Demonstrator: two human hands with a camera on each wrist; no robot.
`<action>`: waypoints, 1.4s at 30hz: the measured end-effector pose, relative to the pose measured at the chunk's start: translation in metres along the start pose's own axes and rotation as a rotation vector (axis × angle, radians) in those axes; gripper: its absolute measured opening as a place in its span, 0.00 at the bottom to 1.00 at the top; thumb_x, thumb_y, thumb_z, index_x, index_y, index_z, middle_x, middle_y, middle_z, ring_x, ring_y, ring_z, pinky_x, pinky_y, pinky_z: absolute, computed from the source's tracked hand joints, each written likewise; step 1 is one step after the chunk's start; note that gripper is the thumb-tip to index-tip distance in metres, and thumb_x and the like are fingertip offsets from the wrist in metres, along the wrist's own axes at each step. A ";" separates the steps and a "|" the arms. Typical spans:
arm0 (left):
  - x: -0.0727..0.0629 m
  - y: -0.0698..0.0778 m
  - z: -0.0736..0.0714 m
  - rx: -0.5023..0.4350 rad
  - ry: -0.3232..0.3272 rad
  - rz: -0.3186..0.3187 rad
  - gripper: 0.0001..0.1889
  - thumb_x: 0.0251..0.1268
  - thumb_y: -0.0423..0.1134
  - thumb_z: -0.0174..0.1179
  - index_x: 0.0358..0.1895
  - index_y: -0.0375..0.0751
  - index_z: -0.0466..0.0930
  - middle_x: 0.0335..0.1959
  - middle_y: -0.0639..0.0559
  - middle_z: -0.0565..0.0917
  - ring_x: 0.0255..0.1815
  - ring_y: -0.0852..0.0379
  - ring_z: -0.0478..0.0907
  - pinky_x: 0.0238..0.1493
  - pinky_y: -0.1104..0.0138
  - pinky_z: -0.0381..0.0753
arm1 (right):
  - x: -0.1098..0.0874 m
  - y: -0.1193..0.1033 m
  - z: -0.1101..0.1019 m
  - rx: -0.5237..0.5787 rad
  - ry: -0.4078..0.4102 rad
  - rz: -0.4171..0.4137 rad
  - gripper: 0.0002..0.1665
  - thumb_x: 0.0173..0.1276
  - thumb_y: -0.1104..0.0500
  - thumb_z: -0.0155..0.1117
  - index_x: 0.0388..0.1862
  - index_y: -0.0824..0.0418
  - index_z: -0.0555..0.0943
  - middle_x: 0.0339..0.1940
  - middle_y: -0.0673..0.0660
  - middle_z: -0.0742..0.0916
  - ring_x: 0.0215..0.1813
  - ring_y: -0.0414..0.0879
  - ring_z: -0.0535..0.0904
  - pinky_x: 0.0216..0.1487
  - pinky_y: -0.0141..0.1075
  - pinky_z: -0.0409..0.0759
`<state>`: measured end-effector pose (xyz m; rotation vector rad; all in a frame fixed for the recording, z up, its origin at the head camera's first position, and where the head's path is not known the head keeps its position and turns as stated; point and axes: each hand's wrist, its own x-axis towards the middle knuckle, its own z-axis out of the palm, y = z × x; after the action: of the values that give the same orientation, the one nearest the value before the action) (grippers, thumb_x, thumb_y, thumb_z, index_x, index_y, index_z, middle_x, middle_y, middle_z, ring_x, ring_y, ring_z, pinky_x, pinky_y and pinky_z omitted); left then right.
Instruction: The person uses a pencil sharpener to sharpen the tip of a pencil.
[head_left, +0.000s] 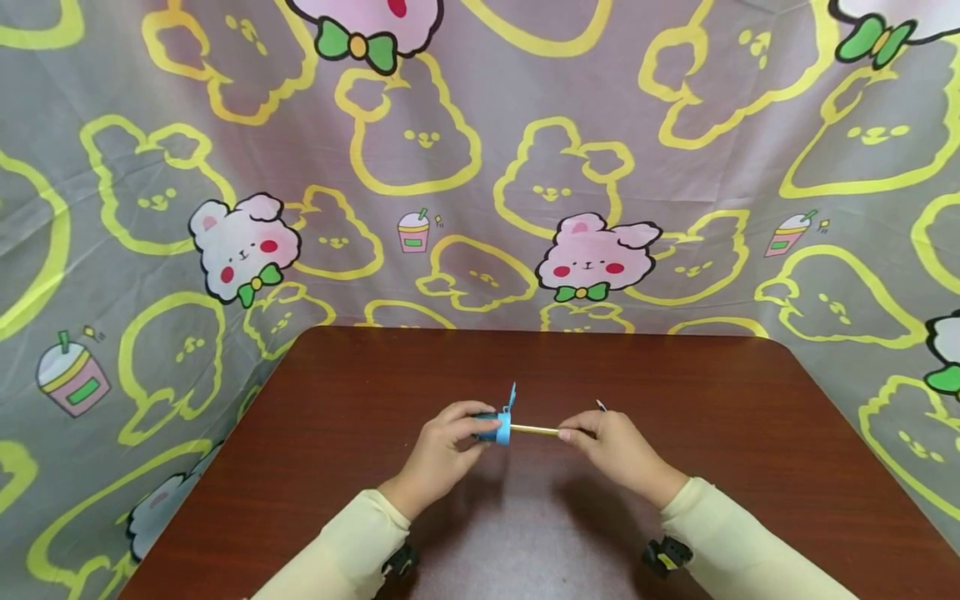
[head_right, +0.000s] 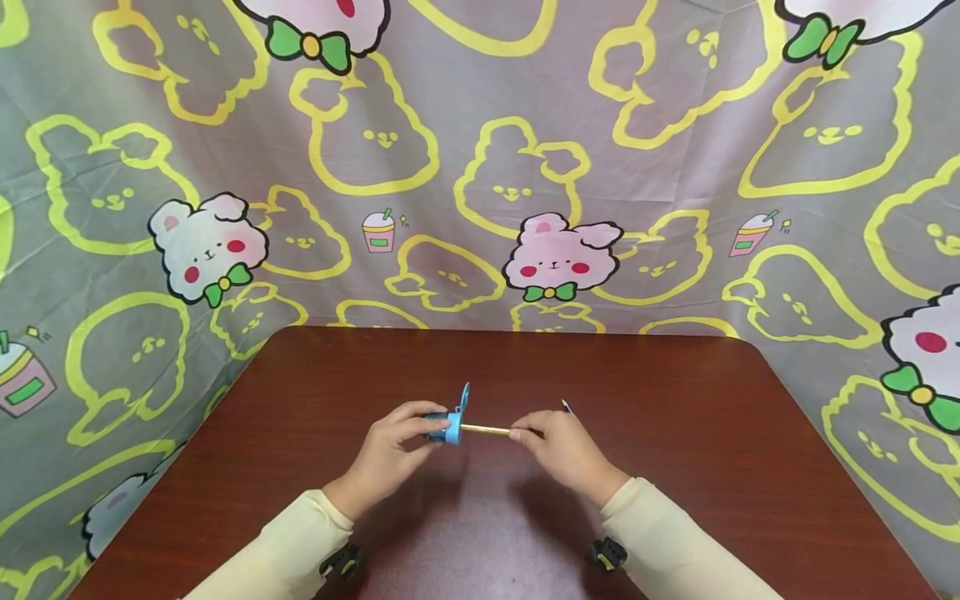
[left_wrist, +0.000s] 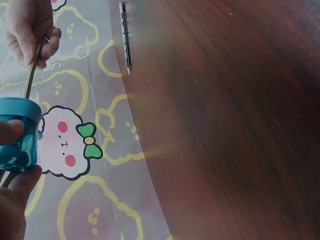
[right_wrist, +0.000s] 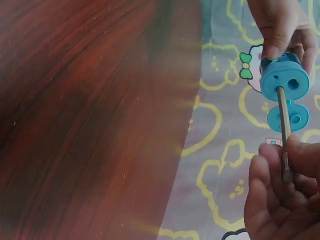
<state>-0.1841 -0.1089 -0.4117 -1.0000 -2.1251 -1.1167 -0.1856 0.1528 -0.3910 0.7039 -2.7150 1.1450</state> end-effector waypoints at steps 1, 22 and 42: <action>0.000 0.000 0.000 -0.005 -0.001 -0.015 0.19 0.42 0.19 0.72 0.42 0.35 0.87 0.45 0.46 0.83 0.47 0.49 0.81 0.44 0.73 0.81 | 0.000 0.000 0.001 -0.014 0.023 -0.014 0.06 0.64 0.61 0.67 0.38 0.61 0.87 0.34 0.48 0.87 0.34 0.37 0.78 0.34 0.31 0.78; -0.002 0.005 0.000 -0.204 -0.038 -0.363 0.16 0.50 0.22 0.68 0.45 0.33 0.86 0.47 0.45 0.83 0.48 0.51 0.80 0.45 0.67 0.83 | -0.003 0.013 0.012 -0.179 0.378 -0.562 0.13 0.45 0.72 0.76 0.31 0.62 0.86 0.27 0.46 0.81 0.30 0.38 0.73 0.31 0.24 0.73; -0.006 -0.004 0.004 0.031 0.000 0.096 0.19 0.40 0.18 0.71 0.39 0.37 0.88 0.44 0.44 0.84 0.47 0.48 0.80 0.48 0.71 0.80 | 0.001 0.004 -0.005 0.306 -0.161 0.221 0.08 0.62 0.64 0.67 0.34 0.71 0.85 0.24 0.54 0.83 0.21 0.43 0.74 0.22 0.33 0.77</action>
<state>-0.1848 -0.1094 -0.4199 -1.0761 -2.0654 -1.0342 -0.1891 0.1584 -0.3896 0.5603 -2.8372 1.6475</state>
